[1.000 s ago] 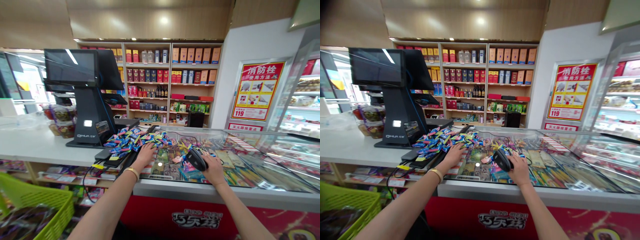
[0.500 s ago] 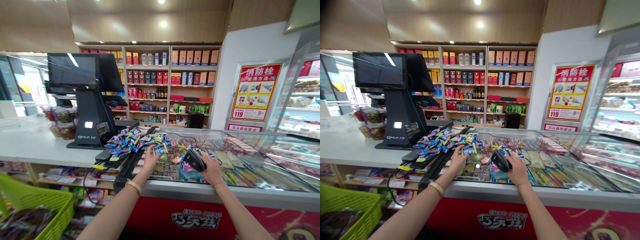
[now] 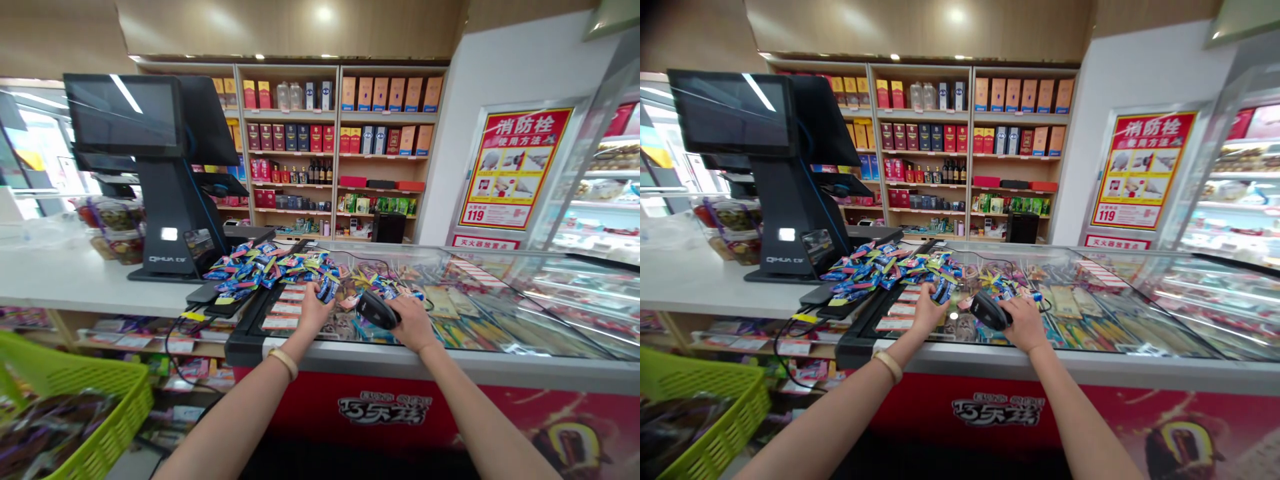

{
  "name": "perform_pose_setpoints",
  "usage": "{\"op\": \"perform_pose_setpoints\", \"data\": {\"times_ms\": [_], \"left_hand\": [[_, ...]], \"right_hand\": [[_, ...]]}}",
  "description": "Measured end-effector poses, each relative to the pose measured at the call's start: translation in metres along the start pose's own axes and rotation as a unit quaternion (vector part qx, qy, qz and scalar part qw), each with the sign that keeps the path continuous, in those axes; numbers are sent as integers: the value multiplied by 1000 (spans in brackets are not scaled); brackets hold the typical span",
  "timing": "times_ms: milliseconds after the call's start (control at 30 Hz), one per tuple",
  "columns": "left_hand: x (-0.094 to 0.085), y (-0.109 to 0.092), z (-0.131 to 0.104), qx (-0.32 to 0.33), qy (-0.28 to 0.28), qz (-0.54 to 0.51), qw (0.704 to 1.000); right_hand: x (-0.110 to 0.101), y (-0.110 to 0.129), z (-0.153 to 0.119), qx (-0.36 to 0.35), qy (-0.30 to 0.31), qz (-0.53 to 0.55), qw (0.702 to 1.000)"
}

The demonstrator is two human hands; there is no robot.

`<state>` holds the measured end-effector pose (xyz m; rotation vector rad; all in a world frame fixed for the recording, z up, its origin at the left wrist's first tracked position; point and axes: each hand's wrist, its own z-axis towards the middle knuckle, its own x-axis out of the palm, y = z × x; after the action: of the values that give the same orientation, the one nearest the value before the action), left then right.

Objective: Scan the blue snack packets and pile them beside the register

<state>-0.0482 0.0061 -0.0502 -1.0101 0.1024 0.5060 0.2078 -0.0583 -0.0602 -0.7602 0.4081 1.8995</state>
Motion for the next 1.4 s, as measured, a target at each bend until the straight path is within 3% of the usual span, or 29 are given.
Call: {"op": "perform_pose_setpoints", "data": {"times_ms": [367, 600, 733, 833, 1000, 1133, 1200, 1267, 1400], "left_hand": [[-1, -4, -1, 20, 21, 44, 999], [1, 0, -2, 10, 43, 72, 996], [9, 0, -1, -11, 112, 135, 984], [19, -6, -5, 9, 150, 134, 979], [34, -19, -19, 91, 242, 97, 961], [38, -19, -23, 190, 348, 80, 915], [38, -17, -23, 214, 372, 98, 898], [36, -14, -20, 223, 347, 134, 901], [22, -9, -1, 240, 205, 256, 914]], "right_hand": [[-1, 1, 2, -4, 7, -2, 1000], [-1, 0, 0, 20, -29, -10, 999], [1, -3, -2, 52, -74, -25, 996], [2, -5, -3, 67, -100, -36, 992], [3, -6, -4, 69, -102, -44, 991], [3, -7, -4, 66, -99, -48, 992], [4, -9, -5, 61, -98, -50, 992], [5, -11, -5, 55, -96, -52, 992], [5, -13, -6, 52, -94, -57, 993]]}}
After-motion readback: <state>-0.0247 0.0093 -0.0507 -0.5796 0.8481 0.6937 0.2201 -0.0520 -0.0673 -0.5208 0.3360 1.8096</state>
